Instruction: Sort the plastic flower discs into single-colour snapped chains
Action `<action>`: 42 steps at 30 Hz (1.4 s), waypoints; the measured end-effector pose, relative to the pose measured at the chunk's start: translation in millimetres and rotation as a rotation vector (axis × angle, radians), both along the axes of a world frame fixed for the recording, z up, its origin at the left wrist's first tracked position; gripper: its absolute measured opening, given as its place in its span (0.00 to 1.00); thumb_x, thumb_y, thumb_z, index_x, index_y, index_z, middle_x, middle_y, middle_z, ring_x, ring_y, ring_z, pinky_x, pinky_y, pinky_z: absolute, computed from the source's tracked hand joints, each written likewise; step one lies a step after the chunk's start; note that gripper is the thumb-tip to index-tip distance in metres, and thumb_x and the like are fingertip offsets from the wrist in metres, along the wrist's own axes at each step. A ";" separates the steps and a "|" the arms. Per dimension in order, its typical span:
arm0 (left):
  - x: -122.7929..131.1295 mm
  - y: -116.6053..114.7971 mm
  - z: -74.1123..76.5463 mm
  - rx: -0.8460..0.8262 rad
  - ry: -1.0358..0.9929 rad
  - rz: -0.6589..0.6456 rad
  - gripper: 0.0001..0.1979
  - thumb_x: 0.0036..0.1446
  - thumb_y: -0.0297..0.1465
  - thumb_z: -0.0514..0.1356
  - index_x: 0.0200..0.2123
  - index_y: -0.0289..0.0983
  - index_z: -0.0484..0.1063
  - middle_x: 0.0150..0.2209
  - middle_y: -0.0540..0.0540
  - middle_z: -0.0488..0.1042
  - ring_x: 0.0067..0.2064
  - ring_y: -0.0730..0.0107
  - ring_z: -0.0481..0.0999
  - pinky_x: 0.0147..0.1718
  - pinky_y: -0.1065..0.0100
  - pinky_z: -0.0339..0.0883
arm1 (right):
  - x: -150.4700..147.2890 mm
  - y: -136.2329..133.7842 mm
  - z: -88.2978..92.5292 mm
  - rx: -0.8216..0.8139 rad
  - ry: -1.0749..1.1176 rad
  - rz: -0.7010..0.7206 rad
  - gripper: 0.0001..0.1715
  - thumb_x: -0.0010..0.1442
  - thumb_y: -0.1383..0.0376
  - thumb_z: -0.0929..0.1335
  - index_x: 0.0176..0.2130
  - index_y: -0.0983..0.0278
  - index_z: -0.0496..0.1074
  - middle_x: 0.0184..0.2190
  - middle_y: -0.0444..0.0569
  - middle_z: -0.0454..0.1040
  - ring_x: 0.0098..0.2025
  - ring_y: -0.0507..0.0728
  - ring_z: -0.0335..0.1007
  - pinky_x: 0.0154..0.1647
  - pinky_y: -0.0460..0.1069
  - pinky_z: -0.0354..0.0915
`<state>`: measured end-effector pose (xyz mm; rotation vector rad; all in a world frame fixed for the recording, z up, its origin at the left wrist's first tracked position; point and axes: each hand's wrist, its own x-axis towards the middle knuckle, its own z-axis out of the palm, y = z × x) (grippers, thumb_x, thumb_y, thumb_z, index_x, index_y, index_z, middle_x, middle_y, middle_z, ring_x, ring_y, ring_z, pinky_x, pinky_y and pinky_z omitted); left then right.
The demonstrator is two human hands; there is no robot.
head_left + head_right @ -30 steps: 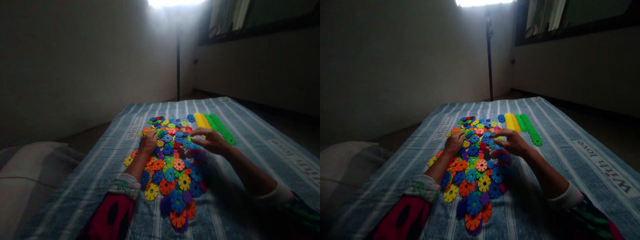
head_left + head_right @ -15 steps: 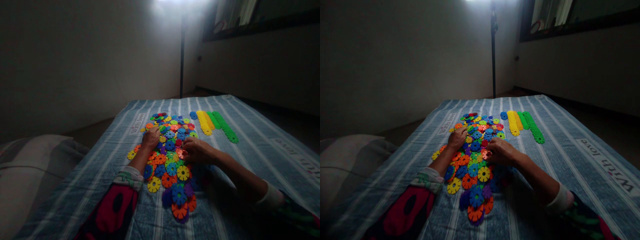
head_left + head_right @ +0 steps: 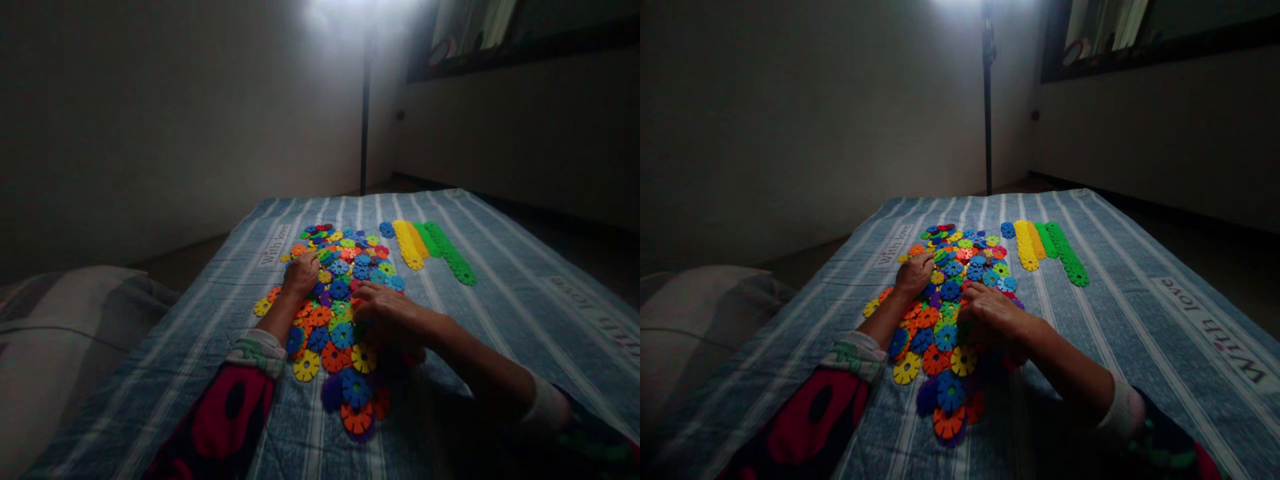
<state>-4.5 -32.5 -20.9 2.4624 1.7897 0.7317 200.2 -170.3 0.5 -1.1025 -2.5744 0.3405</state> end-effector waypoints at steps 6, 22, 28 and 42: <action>-0.9 1.0 1.9 -0.005 -0.023 -0.008 0.17 0.58 0.29 0.48 0.41 0.36 0.75 0.43 0.42 0.78 0.45 0.64 0.76 0.45 0.70 0.66 | 14.7 5.2 19.1 -0.209 0.362 0.069 0.05 0.55 0.70 0.68 0.28 0.64 0.74 0.41 0.50 0.73 0.45 0.54 0.69 0.44 0.49 0.65; -4.5 9.9 0.8 0.018 -0.028 -0.015 0.17 0.57 0.31 0.47 0.41 0.38 0.75 0.44 0.43 0.78 0.45 0.64 0.76 0.45 0.69 0.67 | 199.5 15.7 36.3 -0.141 -0.168 -0.828 0.08 0.45 0.72 0.69 0.25 0.63 0.79 0.28 0.48 0.78 0.33 0.55 0.72 0.34 0.46 0.64; -4.3 10.1 2.1 0.007 -0.036 -0.024 0.18 0.57 0.31 0.47 0.41 0.37 0.75 0.44 0.43 0.78 0.45 0.63 0.76 0.45 0.69 0.67 | 198.3 22.7 18.9 -0.143 -0.119 -0.848 0.10 0.44 0.73 0.68 0.26 0.64 0.79 0.28 0.49 0.79 0.32 0.55 0.73 0.33 0.45 0.64; -3.0 5.0 1.8 -0.002 -0.055 -0.033 0.18 0.58 0.30 0.48 0.43 0.35 0.75 0.45 0.41 0.78 0.48 0.62 0.75 0.48 0.68 0.66 | 88.1 22.3 26.3 0.012 0.170 -0.462 0.06 0.54 0.69 0.69 0.34 0.62 0.77 0.37 0.49 0.77 0.39 0.55 0.72 0.42 0.50 0.66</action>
